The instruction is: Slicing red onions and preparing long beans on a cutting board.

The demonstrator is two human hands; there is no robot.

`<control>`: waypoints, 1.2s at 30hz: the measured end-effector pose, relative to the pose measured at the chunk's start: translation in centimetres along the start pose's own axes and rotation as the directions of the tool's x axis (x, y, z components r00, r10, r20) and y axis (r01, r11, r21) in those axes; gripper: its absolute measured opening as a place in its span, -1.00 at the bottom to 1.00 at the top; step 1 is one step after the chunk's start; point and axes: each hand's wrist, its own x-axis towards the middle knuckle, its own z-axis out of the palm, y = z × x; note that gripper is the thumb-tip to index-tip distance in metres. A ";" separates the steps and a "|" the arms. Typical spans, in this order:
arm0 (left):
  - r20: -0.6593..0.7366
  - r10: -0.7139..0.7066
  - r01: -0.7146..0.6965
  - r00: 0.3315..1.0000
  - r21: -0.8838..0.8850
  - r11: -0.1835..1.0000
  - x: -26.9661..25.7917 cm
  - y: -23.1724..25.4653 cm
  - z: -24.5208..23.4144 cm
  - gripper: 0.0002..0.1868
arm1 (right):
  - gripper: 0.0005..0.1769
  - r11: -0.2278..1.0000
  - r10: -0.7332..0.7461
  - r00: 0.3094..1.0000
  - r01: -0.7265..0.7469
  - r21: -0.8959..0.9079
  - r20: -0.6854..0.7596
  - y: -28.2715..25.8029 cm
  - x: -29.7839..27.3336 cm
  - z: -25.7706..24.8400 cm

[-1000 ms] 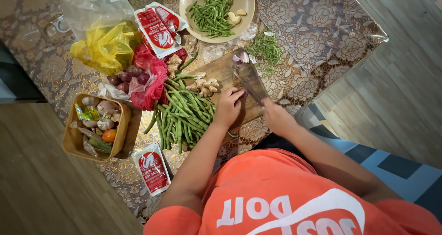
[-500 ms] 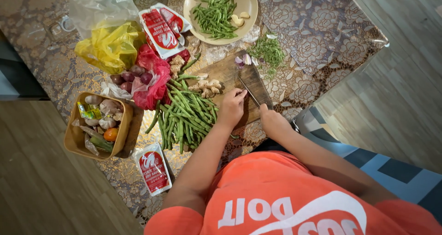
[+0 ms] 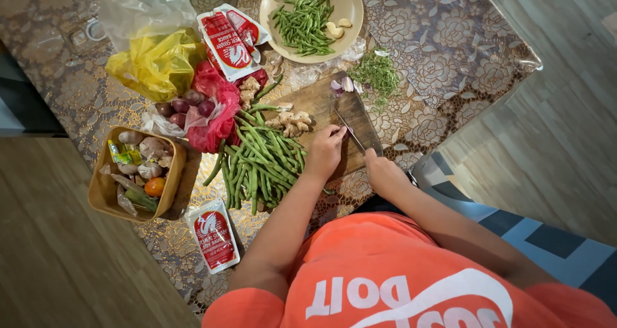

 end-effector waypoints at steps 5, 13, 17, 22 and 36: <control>-0.010 -0.017 0.017 1.000 0.020 1.000 -0.3 -1.1 0.9 -0.78 | -0.77 1.000 0.004 1.000 -0.004 0.005 0.004 -1.5 -0.3 -2.1; -0.031 0.004 -0.005 1.000 -0.012 1.000 -0.3 -0.5 0.4 -0.75 | -0.78 0.999 -0.032 0.999 0.032 -0.001 -0.028 -0.2 0.8 -0.2; -0.025 -0.042 0.041 0.999 -0.024 0.999 -0.3 -0.2 0.4 -0.77 | -0.78 1.000 0.015 1.000 -0.015 -0.003 0.005 -1.1 0.6 -1.6; -0.075 0.028 -0.025 0.997 0.044 0.999 -1.0 -1.9 1.9 -0.73 | -0.76 0.999 0.036 0.999 -0.036 -0.003 -0.006 -1.7 -0.2 -2.4; -0.054 0.002 -0.004 0.999 -0.025 1.000 -0.6 -0.8 0.5 -0.83 | -0.78 0.999 -0.010 1.000 0.009 -0.033 -0.023 -1.9 0.8 -2.0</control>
